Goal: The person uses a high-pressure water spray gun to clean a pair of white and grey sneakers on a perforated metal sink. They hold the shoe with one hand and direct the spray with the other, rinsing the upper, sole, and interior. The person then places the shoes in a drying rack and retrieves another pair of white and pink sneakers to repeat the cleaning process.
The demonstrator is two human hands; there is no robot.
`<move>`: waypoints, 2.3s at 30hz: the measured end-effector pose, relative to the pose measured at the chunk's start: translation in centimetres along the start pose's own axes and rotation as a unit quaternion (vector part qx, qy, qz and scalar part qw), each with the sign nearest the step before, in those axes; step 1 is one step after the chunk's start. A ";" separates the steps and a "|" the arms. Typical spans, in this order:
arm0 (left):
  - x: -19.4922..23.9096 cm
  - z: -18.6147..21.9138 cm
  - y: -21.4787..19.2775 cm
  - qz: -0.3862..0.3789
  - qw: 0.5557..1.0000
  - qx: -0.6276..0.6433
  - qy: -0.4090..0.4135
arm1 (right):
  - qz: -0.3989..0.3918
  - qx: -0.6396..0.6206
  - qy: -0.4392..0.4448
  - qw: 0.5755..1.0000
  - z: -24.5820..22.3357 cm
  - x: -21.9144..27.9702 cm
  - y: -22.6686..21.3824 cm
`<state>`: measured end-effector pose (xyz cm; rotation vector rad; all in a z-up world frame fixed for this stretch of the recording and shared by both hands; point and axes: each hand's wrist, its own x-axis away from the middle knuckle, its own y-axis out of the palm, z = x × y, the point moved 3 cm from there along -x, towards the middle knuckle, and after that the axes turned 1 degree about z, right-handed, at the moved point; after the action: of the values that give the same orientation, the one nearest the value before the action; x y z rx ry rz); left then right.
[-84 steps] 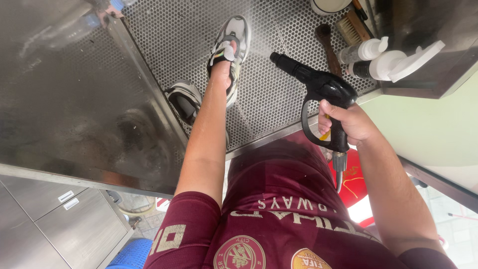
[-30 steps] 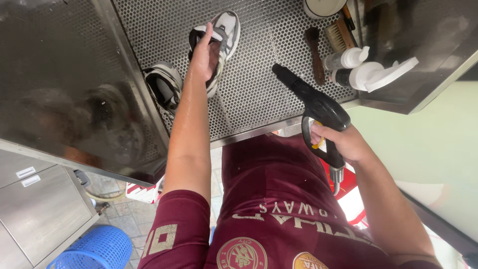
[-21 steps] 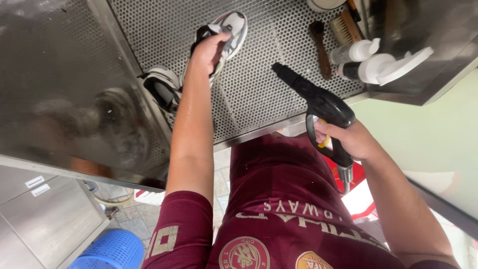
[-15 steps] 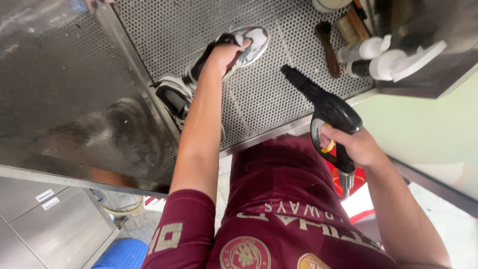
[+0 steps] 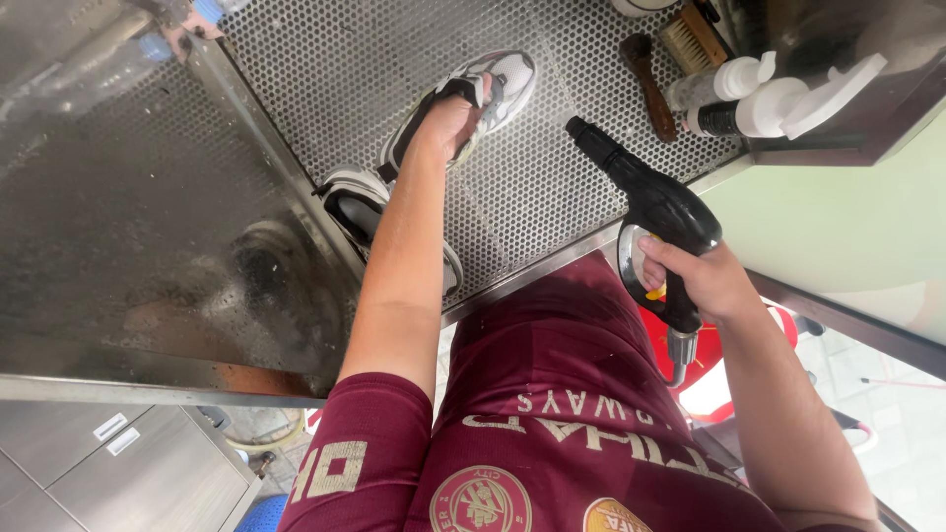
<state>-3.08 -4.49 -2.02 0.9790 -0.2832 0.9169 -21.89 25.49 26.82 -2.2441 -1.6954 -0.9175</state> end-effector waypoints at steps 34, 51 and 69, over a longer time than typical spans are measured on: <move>1.4 1.1 0.9 0.021 0.997 -0.067 -0.011 | 0.006 0.037 0.010 0.999 -0.8 -1.5 2.8; 2.3 1.2 0.5 0.118 0.973 -0.187 -0.072 | 0.005 0.048 0.020 0.999 -0.4 -2.6 2.5; 1.9 1.6 0.9 0.078 0.976 -0.194 -0.061 | 0.029 0.042 0.046 0.998 -0.8 -3.2 2.5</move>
<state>-2.38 -4.59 0.54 0.6563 -0.6267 0.9015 -20.37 21.68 26.14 -2.1496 -1.5905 -0.9041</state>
